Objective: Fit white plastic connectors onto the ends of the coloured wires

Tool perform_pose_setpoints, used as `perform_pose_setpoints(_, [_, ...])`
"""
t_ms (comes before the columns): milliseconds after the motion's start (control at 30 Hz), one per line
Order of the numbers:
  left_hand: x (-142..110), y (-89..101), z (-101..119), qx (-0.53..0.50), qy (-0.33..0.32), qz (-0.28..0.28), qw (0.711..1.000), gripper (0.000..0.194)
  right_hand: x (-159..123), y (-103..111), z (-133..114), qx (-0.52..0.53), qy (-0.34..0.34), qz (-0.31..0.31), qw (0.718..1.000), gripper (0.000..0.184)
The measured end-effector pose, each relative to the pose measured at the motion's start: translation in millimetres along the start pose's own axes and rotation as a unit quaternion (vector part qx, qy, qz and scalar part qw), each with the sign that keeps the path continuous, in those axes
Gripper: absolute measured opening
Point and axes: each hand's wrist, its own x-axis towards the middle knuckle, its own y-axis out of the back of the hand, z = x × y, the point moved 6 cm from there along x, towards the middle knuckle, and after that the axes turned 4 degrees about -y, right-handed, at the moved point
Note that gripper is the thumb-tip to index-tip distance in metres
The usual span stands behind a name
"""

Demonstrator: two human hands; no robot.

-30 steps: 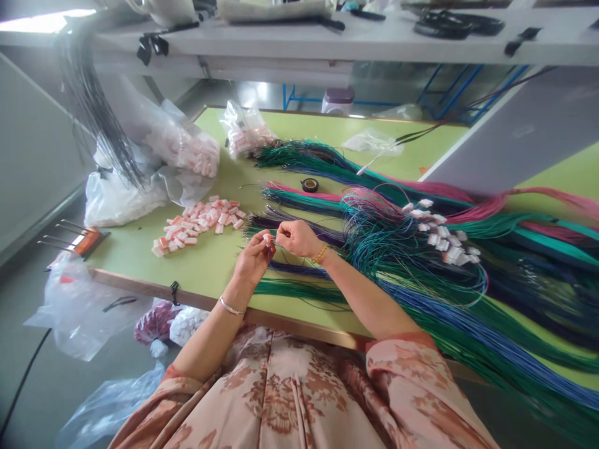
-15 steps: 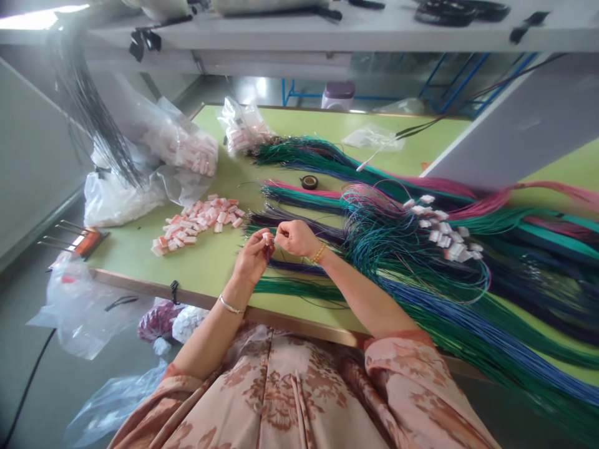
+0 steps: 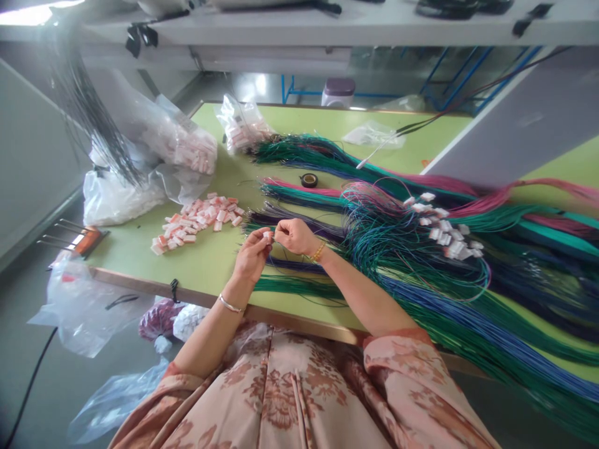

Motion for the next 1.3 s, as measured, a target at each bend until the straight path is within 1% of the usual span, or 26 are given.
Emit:
perform_pose_setpoints(133, [-1, 0.4, -4, 0.01, -0.009, 0.005, 1.0, 0.03, 0, -5, 1, -0.015, 0.001, 0.007, 1.0, 0.024])
perform_pose_setpoints(233, [0, 4.3, -4, 0.016, -0.023, 0.03, 0.999, 0.029, 1, -8, 1, -0.035, 0.015, 0.017, 0.999, 0.024])
perform_pose_setpoints(333, [3, 7.3, -4, 0.004, -0.016, 0.05, 0.999, 0.026, 1, -9, 0, -0.042, 0.028, 0.006, 0.999, 0.023])
perform_pose_setpoints(467, [5, 6.4, -3, -0.006, 0.0, 0.047, 0.999, 0.024, 0, -8, -2, -0.058, 0.032, 0.002, 0.998, 0.022])
perform_pose_setpoints(600, [2, 5.3, -1, 0.028, -0.006, 0.056, 0.998, 0.024, -3, -9, -3, -0.076, 0.029, 0.028, 0.996, 0.021])
perform_pose_setpoints(733, [-1, 0.6, 5, 0.049, -0.015, 0.052, 0.997, 0.023, -6, -7, -6, -0.062, 0.041, 0.047, 0.996, 0.019])
perform_pose_setpoints(833, [-1, -1.9, 9, 0.031, -0.008, 0.06, 0.998, 0.024, -4, -2, -7, -0.05, 0.045, 0.027, 0.997, 0.02])
perform_pose_setpoints(900, [-1, -4.2, 10, 0.013, 0.003, 0.058, 0.998, 0.024, 5, 8, -6, -0.042, 0.048, 0.001, 0.998, 0.023])
perform_pose_setpoints(967, [2, -7.5, 11, -0.004, 0.004, 0.047, 0.999, 0.025, 21, 29, -3, -0.044, 0.048, 0.009, 0.998, 0.027])
perform_pose_setpoints(1000, [4, -9.2, 11, -0.01, 0.002, 0.04, 0.999, 0.024, 32, 44, 1, -0.055, 0.039, 0.042, 0.997, 0.028])
perform_pose_setpoints(1033, [6, -10.7, 10, -0.015, 0.002, 0.035, 0.999, 0.024, 44, 60, 7, -0.084, 0.023, 0.088, 0.992, 0.028])
perform_pose_setpoints(1067, [8, -11.8, 9, -0.018, 0.003, 0.032, 0.999, 0.024, 56, 75, 14, -0.129, 0.002, 0.127, 0.983, 0.026])
perform_pose_setpoints(1100, [9, -12.6, 7, -0.02, 0.008, 0.03, 0.999, 0.024, 69, 85, 21, -0.183, -0.026, 0.149, 0.971, 0.023])
perform_pose_setpoints(1133, [11, -13.0, 5, -0.022, 0.014, 0.029, 0.999, 0.024, 81, 92, 30, -0.227, -0.052, 0.153, 0.96, 0.021])
perform_pose_setpoints(1200, [13, -12.9, -1, -0.022, 0.029, 0.026, 0.999, 0.024, 102, 97, 44, -0.289, -0.087, 0.14, 0.943, 0.018])
perform_pose_setpoints(1300, [13, -10.7, -6, -0.016, 0.038, 0.019, 0.999, 0.025, 124, 87, 54, -0.33, -0.097, 0.105, 0.933, 0.02])
